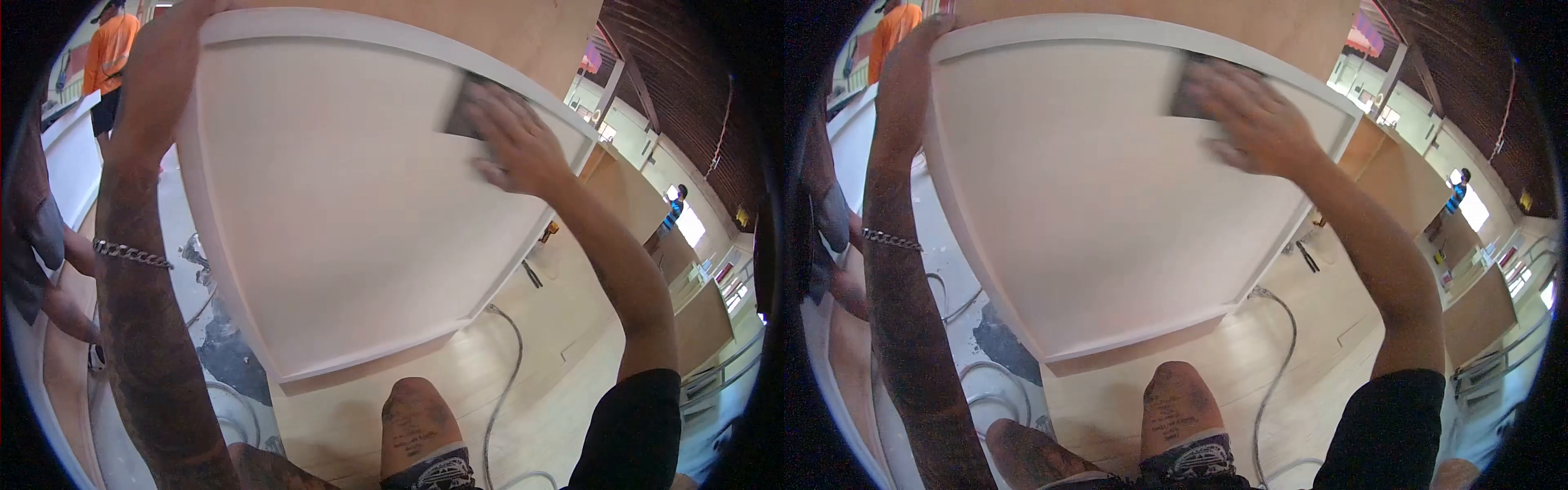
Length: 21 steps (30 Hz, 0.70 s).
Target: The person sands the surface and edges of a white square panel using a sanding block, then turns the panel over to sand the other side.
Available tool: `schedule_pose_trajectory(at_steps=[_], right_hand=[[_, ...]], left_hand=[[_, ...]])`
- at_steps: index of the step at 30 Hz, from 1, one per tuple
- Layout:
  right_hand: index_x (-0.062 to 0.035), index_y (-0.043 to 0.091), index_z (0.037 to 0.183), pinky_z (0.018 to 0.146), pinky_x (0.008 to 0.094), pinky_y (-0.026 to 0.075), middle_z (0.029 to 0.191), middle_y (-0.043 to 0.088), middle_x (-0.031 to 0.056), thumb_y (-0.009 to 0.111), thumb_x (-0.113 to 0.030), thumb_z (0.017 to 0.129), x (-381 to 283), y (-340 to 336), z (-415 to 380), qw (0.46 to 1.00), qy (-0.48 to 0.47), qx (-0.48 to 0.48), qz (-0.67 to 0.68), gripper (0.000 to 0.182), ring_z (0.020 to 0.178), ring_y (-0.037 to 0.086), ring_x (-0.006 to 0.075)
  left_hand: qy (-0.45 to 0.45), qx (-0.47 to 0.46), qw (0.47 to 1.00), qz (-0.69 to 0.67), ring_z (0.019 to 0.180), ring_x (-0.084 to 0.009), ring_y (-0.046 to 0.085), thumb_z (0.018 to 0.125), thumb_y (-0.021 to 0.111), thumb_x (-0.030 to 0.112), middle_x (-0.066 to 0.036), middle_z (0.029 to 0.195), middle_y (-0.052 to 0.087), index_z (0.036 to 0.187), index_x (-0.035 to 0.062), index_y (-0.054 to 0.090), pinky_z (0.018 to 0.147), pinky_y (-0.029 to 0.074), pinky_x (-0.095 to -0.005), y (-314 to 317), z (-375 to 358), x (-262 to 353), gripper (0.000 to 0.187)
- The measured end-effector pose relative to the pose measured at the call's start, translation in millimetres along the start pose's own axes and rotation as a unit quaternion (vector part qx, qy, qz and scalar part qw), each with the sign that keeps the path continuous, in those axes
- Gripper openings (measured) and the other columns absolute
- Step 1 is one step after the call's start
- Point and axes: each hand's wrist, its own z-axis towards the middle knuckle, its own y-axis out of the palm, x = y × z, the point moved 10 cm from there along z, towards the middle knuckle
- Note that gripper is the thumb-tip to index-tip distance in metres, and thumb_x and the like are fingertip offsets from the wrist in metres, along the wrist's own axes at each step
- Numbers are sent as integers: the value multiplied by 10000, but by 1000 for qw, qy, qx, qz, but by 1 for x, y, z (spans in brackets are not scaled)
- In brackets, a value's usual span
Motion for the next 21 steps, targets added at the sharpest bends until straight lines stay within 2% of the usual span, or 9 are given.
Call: schedule_pose_trajectory(at_steps=[1,2,4,7,9,12,17,19,21], right_hand=[[-103,418,1500,1214,450,318,1588,374,113,771,-362,784,22,9,-34,1000,-15,17,-17,840,1473,351,319],[-100,420,1498,1212,460,317,1579,383,135,778,-360,769,32,12,-52,999,-27,34,-31,853,1470,354,331],[-98,417,1499,1208,464,321,1576,382,144,772,-358,780,3,-9,-13,998,-48,49,9,842,1465,359,337],[-100,404,1500,1189,471,339,1559,392,148,693,-409,878,-74,-46,80,989,-94,93,69,752,1433,396,343],[-128,402,1505,1203,433,329,1565,391,114,645,-432,917,-110,-64,118,980,-111,142,88,705,1447,382,288],[-107,419,1490,1204,427,327,1568,393,107,681,-396,895,-87,-57,96,987,-86,99,97,711,1449,383,272],[-53,420,1482,1227,472,280,1592,356,133,784,-309,773,30,8,-52,999,20,-32,-11,838,1475,337,335],[-39,419,1483,1231,505,258,1592,344,166,780,-328,756,23,-11,-50,1000,4,-12,12,861,1480,323,364],[-50,418,1485,1235,498,245,1588,338,176,738,-399,802,-16,-11,-4,998,-46,18,37,831,1482,314,359]], left_hand=[[108,30,981,155,1027,-199,703,1006,485,205,-107,1155,715,1197,60,655,916,552,-338,-5,-3,23,294],[106,31,982,156,1027,-199,703,1006,485,205,-107,1155,715,1197,60,655,916,552,-338,-8,-3,39,294],[-82,97,991,-31,921,-194,612,1001,468,278,-113,962,675,980,-21,673,850,478,-365,-30,-1,43,363],[-71,46,995,-53,957,-204,648,1001,472,243,-110,1010,694,1030,6,682,870,505,-359,-19,-1,30,317],[-65,2,996,-66,992,-213,684,1000,476,208,-108,1058,713,1081,34,690,891,531,-353,-15,0,21,288],[-37,-26,997,-69,1005,-221,701,999,472,191,-107,1075,723,1104,44,696,901,542,-351,-4,7,21,287],[21,-18,999,-37,987,-232,696,996,447,196,-110,1051,725,1094,30,700,900,533,-357,-7,4,19,317],[-86,-28,988,-125,983,-239,691,989,461,192,-113,1063,722,1090,32,701,899,529,-363,-3,4,4,306],[-49,-8,994,-98,984,-239,691,990,464,203,-115,1055,723,1093,34,702,893,526,-360,-9,3,22,309]])
